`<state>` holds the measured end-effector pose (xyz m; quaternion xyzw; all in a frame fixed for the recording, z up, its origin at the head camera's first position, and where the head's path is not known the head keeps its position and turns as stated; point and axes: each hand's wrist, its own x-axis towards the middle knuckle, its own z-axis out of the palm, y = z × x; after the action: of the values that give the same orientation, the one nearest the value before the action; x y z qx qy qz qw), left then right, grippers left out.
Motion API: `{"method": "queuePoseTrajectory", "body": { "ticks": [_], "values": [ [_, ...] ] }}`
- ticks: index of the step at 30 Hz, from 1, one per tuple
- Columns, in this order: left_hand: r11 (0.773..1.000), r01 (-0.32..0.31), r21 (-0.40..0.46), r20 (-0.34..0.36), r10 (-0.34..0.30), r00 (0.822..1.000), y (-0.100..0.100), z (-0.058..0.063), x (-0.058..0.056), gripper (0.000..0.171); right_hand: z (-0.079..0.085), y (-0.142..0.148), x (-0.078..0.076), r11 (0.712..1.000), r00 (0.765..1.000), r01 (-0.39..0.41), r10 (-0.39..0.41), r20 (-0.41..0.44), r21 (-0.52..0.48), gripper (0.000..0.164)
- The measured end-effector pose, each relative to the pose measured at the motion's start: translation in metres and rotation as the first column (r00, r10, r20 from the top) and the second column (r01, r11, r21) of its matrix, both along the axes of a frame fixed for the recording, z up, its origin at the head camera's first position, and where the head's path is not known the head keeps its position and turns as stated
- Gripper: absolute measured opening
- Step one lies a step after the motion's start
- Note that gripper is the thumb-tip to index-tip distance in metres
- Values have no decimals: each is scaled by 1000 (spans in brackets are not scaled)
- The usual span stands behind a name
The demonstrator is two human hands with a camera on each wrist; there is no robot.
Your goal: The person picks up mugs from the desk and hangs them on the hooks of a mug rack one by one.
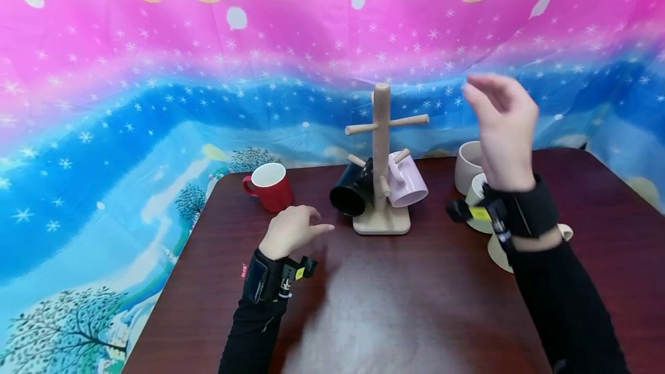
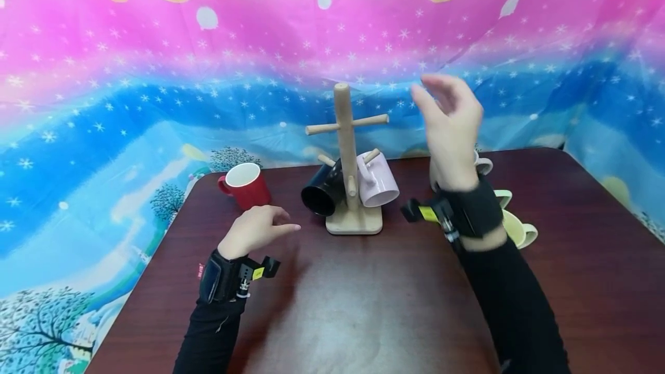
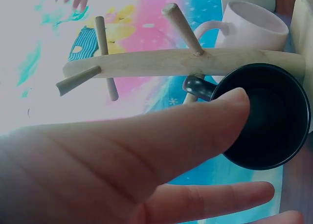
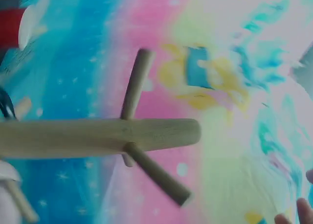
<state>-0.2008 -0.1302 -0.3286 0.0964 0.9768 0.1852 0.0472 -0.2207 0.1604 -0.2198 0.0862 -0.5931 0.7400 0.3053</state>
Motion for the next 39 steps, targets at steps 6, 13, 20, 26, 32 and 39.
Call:
{"method": "queuePoseTrajectory", "body": {
  "ticks": [6,13,20,26,32,39],
  "values": [
    [1000,-5,0,7,5,1000,0,0,0,37,-66,34,22,993,994,-62,52,97,101,10],
    [1000,5,-16,8,-5,1000,1,-1,1,40,-107,62,28,836,959,-124,-38,281,534,11],
    [1000,1,-22,10,-1,1000,1,0,1,40,-111,69,22,619,965,-179,-43,260,765,20],
    [1000,1,-23,12,-1,1000,2,-1,0,40,-113,69,20,175,982,-186,50,180,967,24],
    [1000,11,-24,16,-10,1000,3,-3,-1,41,-118,63,20,60,947,-313,97,307,948,31],
    [999,13,-37,18,-12,1000,4,-4,-3,40,-120,60,18,41,930,-363,81,359,931,32]
  ]
}}
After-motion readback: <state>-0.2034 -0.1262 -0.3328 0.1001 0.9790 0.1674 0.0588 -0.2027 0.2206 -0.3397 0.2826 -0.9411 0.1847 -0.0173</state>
